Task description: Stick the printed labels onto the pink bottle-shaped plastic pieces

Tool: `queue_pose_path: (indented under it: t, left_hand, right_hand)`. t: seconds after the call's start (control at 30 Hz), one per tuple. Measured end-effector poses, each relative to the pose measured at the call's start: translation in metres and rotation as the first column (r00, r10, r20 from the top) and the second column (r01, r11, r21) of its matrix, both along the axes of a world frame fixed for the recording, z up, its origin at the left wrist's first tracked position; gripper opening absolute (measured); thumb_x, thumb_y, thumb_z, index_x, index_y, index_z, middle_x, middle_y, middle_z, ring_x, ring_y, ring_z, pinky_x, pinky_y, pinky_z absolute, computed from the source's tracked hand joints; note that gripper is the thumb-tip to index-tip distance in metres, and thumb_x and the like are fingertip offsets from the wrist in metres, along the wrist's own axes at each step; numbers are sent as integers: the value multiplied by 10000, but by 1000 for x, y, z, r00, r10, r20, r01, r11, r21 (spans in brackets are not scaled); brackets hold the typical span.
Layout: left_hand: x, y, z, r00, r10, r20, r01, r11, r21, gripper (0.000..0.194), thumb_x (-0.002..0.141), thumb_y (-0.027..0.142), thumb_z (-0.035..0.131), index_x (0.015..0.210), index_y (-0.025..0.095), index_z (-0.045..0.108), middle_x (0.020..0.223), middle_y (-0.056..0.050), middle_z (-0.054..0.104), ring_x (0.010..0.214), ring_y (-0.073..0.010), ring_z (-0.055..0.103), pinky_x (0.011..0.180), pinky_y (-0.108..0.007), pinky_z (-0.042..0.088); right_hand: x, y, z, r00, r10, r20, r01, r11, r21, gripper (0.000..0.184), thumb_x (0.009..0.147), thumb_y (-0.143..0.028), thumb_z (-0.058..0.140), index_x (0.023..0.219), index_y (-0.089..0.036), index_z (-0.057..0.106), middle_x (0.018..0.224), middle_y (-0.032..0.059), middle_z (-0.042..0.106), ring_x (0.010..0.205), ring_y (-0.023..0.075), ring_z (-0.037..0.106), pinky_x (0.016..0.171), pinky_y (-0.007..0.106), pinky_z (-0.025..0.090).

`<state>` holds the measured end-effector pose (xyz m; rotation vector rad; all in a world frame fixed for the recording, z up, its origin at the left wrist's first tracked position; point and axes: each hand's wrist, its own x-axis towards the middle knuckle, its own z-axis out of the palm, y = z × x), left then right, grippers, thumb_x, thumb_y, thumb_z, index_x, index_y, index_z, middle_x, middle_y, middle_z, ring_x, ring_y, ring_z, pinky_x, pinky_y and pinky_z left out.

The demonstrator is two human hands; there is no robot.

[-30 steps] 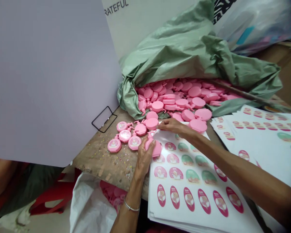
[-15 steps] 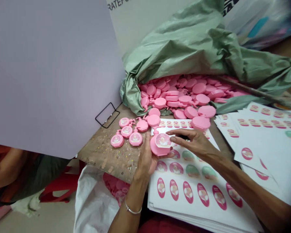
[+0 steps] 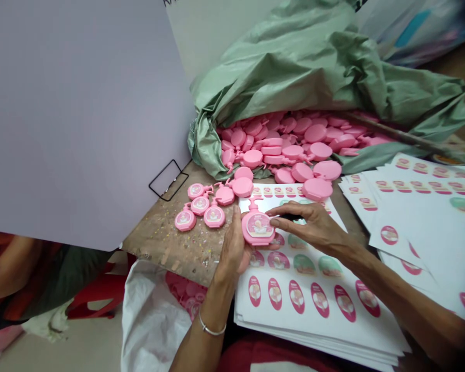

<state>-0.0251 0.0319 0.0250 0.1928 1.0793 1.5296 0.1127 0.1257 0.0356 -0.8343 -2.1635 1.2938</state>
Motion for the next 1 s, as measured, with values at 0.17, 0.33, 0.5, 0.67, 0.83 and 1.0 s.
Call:
queue_pose_path:
  t: [0.17, 0.33, 0.5, 0.67, 0.83, 1.0]
  left_hand:
    - [0, 0, 2, 1000, 4, -20, -4, 1000, -1, 491, 935, 524, 421, 1088, 128, 667, 1011, -106, 713, 862, -226, 697, 686, -354, 618]
    - [-1, 0, 2, 1000, 4, -30, -4, 1000, 7, 493, 941, 522, 405, 1102, 133, 663, 1008, -111, 717, 883, -239, 698, 702, -377, 616]
    - [-1, 2, 3, 1000, -1, -26, 1, 1000, 11, 500, 942, 528, 394, 1121, 138, 650, 1020, -118, 717, 895, -244, 698, 714, -385, 614]
    - [-1, 2, 2, 999, -2, -38, 2, 1000, 8, 493, 945, 524, 391, 1095, 141, 662, 1007, -109, 721, 897, -242, 698, 712, -378, 614]
    - [0, 2, 2, 999, 6, -33, -6, 1000, 7, 515, 939, 542, 391, 1085, 129, 663, 998, -112, 719, 880, -238, 701, 713, -378, 614]
    - [0, 2, 2, 999, 11, -37, -11, 1000, 7, 520, 923, 563, 409, 1072, 140, 672, 982, -105, 721, 852, -234, 701, 708, -384, 615]
  right_hand:
    - [-2, 0, -1, 1000, -8, -6, 8, 1000, 25, 262, 793, -462, 675, 895, -233, 749, 895, 26, 739, 790, 181, 647, 699, 291, 489]
    - [-4, 0, -2, 1000, -16, -12, 17, 999, 42, 255, 792, -463, 676, 896, -240, 743, 898, 20, 740, 792, 178, 651, 700, 289, 495]
    - [-4, 1, -2, 1000, -22, -2, 22, 998, 67, 264, 799, -474, 667, 901, -243, 744, 887, 19, 741, 777, 176, 649, 701, 293, 498]
    - [-4, 2, -4, 1000, -27, -14, 28, 998, 57, 254, 786, -472, 680, 894, -251, 744, 884, 12, 740, 772, 173, 650, 685, 288, 500]
    - [-4, 0, -3, 999, -31, -26, 33, 998, 55, 243, 778, -459, 690, 880, -245, 742, 871, 11, 736, 758, 168, 639, 671, 286, 495]
    - [-4, -2, 1, 999, -37, -26, 38, 999, 36, 238, 781, -451, 685, 875, -239, 739, 869, 21, 731, 763, 177, 631, 678, 295, 500]
